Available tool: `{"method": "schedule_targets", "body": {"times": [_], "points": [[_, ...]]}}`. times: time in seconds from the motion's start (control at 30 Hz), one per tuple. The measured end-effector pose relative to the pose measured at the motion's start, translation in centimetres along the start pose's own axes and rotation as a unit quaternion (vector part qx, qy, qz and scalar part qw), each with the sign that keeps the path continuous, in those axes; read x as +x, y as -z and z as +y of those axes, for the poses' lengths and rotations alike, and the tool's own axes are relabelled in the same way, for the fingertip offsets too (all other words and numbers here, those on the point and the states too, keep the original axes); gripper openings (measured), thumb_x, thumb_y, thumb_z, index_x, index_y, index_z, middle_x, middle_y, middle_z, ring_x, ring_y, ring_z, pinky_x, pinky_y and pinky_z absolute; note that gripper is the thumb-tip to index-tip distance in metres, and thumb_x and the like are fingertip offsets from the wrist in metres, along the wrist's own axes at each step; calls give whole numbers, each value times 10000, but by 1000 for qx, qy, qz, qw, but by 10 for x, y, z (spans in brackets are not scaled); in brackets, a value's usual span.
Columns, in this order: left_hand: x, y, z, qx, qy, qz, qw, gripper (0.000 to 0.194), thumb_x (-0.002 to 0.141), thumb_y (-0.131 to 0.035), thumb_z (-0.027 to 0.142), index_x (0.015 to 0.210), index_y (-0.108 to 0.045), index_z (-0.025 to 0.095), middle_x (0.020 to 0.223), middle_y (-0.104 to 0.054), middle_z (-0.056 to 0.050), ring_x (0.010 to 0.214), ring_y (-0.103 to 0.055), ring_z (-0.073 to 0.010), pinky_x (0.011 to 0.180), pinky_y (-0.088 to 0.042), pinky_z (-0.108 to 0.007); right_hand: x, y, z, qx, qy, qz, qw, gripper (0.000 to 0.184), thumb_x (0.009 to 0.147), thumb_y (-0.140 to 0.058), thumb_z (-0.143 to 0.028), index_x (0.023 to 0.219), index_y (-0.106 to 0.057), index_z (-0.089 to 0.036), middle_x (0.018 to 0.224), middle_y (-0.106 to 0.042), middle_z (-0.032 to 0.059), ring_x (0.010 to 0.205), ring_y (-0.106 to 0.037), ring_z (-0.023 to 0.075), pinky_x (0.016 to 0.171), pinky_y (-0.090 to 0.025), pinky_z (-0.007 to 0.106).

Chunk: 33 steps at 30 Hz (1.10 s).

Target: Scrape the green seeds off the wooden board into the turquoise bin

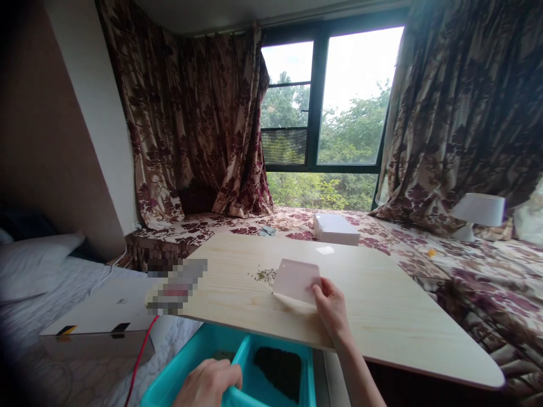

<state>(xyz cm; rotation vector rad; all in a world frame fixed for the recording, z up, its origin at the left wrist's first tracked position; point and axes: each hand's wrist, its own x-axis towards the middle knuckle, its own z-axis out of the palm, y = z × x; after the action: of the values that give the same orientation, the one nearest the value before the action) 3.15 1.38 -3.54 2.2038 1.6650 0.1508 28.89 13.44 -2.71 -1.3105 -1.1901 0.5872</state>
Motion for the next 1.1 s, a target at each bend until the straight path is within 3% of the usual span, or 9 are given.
{"method": "schedule_targets", "body": {"times": [0.2, 0.63, 0.83, 1.03, 1.1], "points": [[-2, 6, 1, -23, 22, -2, 1000, 217, 680, -711, 392, 835, -658, 250, 876, -644, -6, 903, -563, -239, 769, -379, -297, 0, -2, 0, 20, -11, 1, 1000, 260, 616, -579, -358, 777, -670, -176, 762, -732, 66, 750, -659, 243, 712, -503, 331], [-6, 10, 1, -19, 40, -3, 999, 198, 693, -708, 360, 845, -653, 246, 895, -640, -5, 909, -560, -225, 792, -378, -281, -1, -2, -3, 21, -6, -30, 999, 231, 629, -587, -352, 752, -673, -177, 760, -731, 65, 740, -658, 238, 699, -506, 329], [-4, 12, -3, -23, 36, -5, 999, 206, 696, -706, 353, 861, -662, 238, 897, -651, -15, 908, -572, -233, 770, -378, -280, -4, 1, -9, 14, -26, -96, 995, 228, 615, -602, -361, 721, -684, -176, 728, -728, 56, 721, -652, 232, 689, -499, 320], [-4, 8, -2, -38, 39, 23, 998, 181, 674, -702, 321, 824, -651, 234, 873, -642, -8, 885, -558, -225, 789, -378, -282, -20, 27, -17, 22, -73, -208, 975, 306, 633, -659, -426, 782, -721, -165, 772, -738, 64, 705, -657, 228, 617, -498, 296], [-4, 9, 1, -42, 42, 25, 998, 179, 670, -699, 334, 812, -648, 237, 872, -639, -9, 885, -554, -228, 792, -380, -283, -19, 31, -18, 19, -75, -194, 978, 325, 611, -668, -441, 773, -724, -165, 771, -742, 75, 703, -662, 239, 613, -502, 307]]}}
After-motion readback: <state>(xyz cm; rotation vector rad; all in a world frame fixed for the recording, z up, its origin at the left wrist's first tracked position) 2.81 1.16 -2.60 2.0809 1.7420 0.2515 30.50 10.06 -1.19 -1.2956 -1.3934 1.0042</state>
